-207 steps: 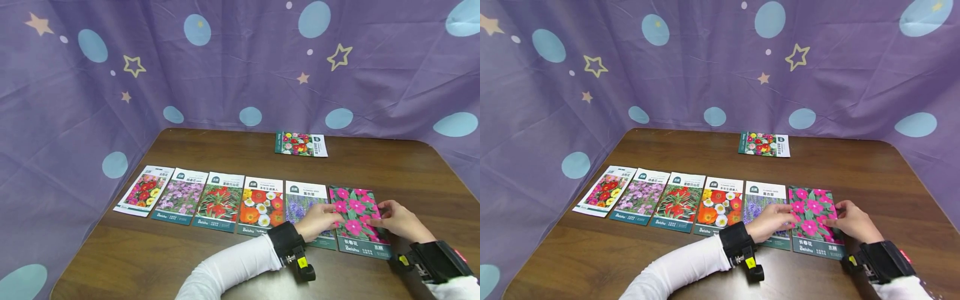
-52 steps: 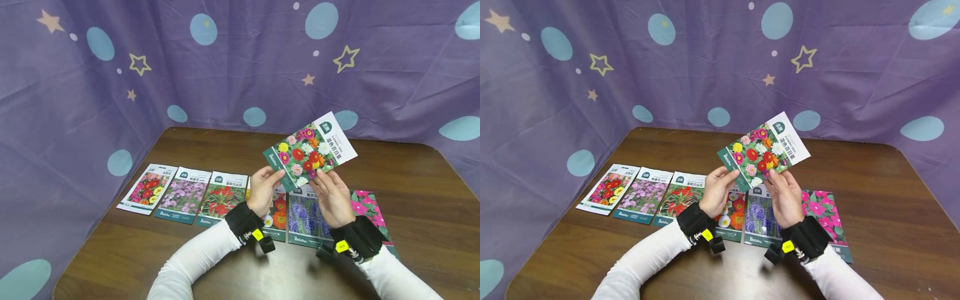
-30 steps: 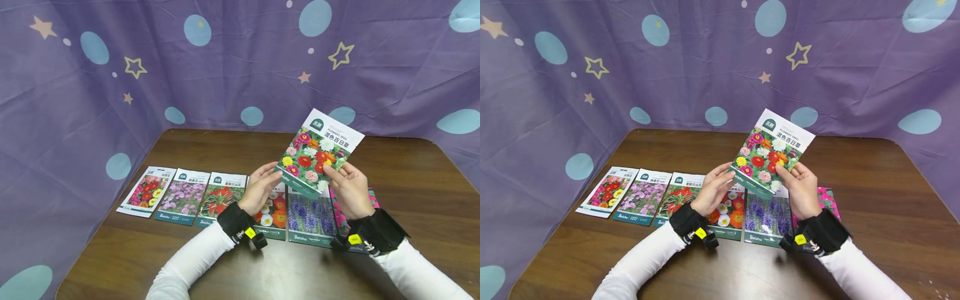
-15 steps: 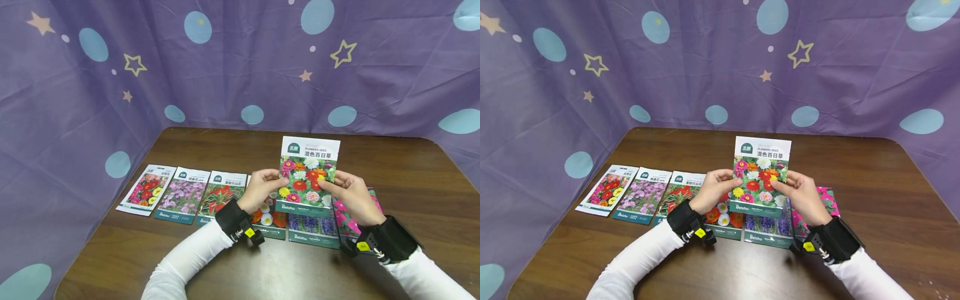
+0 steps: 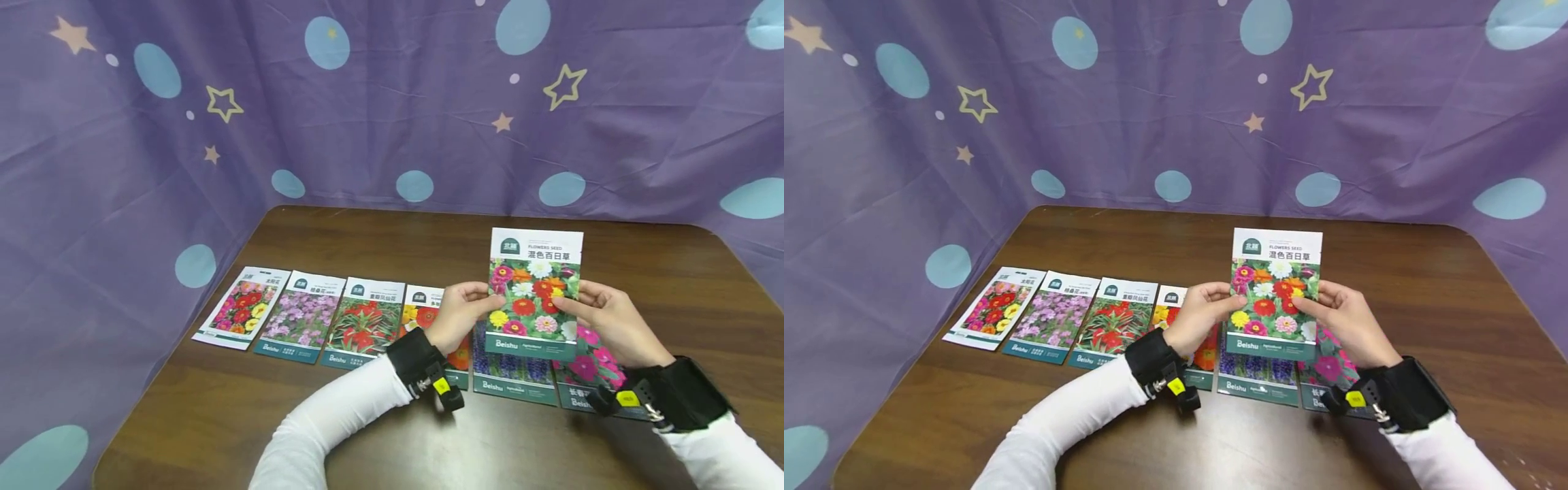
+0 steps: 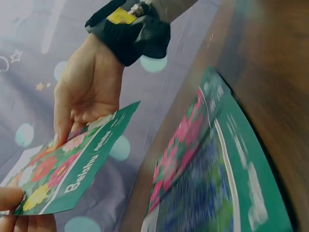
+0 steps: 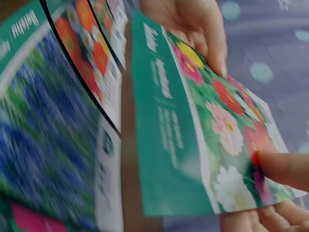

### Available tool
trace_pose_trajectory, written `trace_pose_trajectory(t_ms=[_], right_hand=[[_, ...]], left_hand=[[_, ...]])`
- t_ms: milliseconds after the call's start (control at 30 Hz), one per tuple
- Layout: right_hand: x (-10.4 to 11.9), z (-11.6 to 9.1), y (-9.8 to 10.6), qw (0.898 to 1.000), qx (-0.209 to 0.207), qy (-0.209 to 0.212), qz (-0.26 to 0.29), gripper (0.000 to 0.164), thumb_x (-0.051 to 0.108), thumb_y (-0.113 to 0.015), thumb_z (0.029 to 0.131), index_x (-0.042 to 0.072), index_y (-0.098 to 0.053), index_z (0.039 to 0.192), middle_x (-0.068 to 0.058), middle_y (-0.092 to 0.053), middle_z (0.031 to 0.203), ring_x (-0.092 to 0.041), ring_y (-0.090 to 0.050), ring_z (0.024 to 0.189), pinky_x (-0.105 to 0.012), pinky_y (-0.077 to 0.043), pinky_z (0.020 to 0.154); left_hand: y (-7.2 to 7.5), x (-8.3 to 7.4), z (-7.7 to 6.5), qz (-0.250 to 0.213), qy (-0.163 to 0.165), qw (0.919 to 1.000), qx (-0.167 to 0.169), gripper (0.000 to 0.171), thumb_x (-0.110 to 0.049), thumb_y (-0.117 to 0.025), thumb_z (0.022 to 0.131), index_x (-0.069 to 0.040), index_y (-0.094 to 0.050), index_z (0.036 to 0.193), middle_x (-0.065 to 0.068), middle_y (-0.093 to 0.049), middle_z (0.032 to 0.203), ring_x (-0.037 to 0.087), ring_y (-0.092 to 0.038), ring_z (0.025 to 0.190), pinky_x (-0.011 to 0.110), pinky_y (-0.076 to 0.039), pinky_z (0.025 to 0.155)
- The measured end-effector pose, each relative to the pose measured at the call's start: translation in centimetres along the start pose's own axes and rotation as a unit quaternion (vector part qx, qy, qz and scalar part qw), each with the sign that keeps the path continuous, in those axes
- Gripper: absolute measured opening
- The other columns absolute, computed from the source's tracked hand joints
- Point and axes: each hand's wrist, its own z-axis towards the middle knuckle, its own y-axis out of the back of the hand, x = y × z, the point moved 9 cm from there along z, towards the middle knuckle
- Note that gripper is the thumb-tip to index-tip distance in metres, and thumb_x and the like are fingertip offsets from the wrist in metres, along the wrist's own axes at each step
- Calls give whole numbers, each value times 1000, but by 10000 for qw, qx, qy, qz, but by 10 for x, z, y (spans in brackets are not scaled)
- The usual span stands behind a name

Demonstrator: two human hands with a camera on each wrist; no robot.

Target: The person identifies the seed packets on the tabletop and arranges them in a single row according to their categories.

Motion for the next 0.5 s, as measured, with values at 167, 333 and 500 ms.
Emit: trace_pose_trajectory(t_ms=[167,333,500], right_hand=[[-12,-8,41,9867,-105,-313,-1591,70,34,-51,93,-13,-24,137,-23,-50,120,-6,-58,87,-20,-49,68],[-51,-9,94,9633,-321,-714,-2568,75,45,-52,90,-11,-30,135,-36,-46,119,-15,-63,78,-35,-52,65],[-125,-5,159,9479,-467,-925,-3011,85,51,-50,88,-15,-24,135,-41,-42,121,-18,-65,72,-34,-53,59]], left_hand=[[-33,11,12,-69,146,9997,-177,25,-1,-65,81,9,-61,103,15,-66,85,3,-56,65,17,-47,61],[-69,25,19,-74,408,9973,-599,18,1,-69,76,6,-65,93,13,-67,77,4,-52,58,17,-45,54],[-106,45,20,156,849,9931,-798,13,1,-71,75,4,-66,87,5,-65,71,8,-52,55,19,-43,51]])
